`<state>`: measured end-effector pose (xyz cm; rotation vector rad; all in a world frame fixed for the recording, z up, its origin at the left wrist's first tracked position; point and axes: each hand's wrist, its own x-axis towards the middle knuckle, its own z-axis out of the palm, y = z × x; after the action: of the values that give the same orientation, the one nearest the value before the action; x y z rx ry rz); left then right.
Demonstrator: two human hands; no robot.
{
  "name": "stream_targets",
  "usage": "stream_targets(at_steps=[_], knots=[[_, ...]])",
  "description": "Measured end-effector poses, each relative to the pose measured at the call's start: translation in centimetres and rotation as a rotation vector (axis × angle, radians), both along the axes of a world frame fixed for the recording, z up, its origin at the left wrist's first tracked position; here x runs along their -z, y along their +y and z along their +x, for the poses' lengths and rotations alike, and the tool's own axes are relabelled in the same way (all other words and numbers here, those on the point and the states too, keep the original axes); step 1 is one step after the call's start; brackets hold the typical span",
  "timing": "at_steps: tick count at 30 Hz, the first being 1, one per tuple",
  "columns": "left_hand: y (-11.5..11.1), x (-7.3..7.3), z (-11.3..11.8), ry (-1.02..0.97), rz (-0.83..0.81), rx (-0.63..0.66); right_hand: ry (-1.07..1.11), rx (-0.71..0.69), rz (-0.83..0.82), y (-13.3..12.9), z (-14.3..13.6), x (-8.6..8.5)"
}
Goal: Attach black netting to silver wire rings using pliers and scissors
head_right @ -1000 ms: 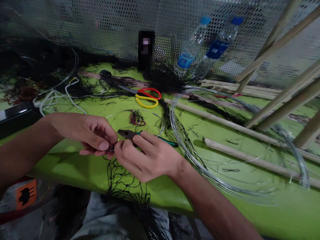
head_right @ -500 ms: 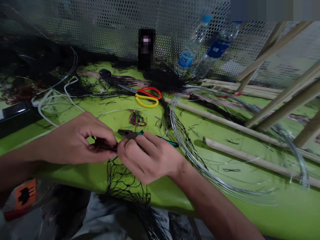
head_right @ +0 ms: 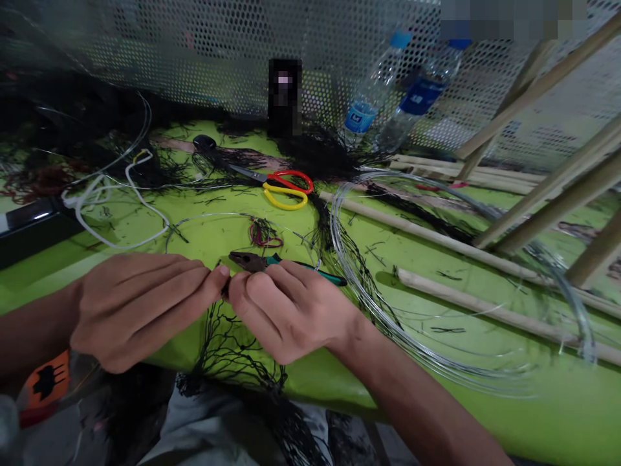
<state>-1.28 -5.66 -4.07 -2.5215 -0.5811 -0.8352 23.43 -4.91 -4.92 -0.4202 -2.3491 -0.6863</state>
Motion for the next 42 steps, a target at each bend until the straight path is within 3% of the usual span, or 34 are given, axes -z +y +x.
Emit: stream_targets(at_steps=[1, 4, 6, 11, 13, 17, 20, 27, 32, 37, 40, 42], knots=[[-0.1, 0.1, 0.1, -0.021, -0.096, -0.072, 0.0, 0.007, -0.005, 0.0, 0.0, 0.0], [0.6, -0.1, 0.4, 0.011, -0.366, 0.051, 0.011, 0.026, -0.004, 0.2, 0.2, 0.2], [1.6, -0.8, 0.7, -0.026, -0.501, 0.036, 0.023, 0.029, -0.015, 0.4, 0.3, 0.5], [3.2, -2.6, 0.9, -0.085, -1.198, -0.037, -0.005, 0.009, -0.068, 0.5, 0.2, 0.8], [3.4, -2.9, 0.6, -0.084, -1.398, -0.029, -0.025, 0.0, -0.067, 0.4, 0.1, 0.8], [3.9, -2.8, 0.4, -0.121, -1.706, 0.065, -0.056, -0.012, -0.036, 0.2, 0.2, 0.6], [4.1, -2.5, 0.7, -0.206, -1.802, 0.087, -0.056, -0.017, -0.013, 0.3, 0.3, 0.5], [3.0, -2.4, 0.8, -0.324, -1.543, 0.078, -0.023, -0.028, -0.074, 0.3, 0.5, 0.2], [1.8, -1.4, 0.6, -0.294, -1.016, 0.159, 0.036, -0.013, -0.084, 0.3, 0.5, 0.3], [1.2, -0.6, 0.6, -0.272, -0.488, 0.117, 0.066, -0.027, -0.085, 0.4, 0.6, 0.6], [1.6, -0.3, 0.6, -0.241, -0.221, 0.167, 0.063, -0.002, -0.106, 0.3, 0.7, 0.7], [2.0, -0.1, 0.8, -0.268, -0.152, 0.207, 0.068, 0.014, -0.118, 0.3, 0.7, 0.7]])
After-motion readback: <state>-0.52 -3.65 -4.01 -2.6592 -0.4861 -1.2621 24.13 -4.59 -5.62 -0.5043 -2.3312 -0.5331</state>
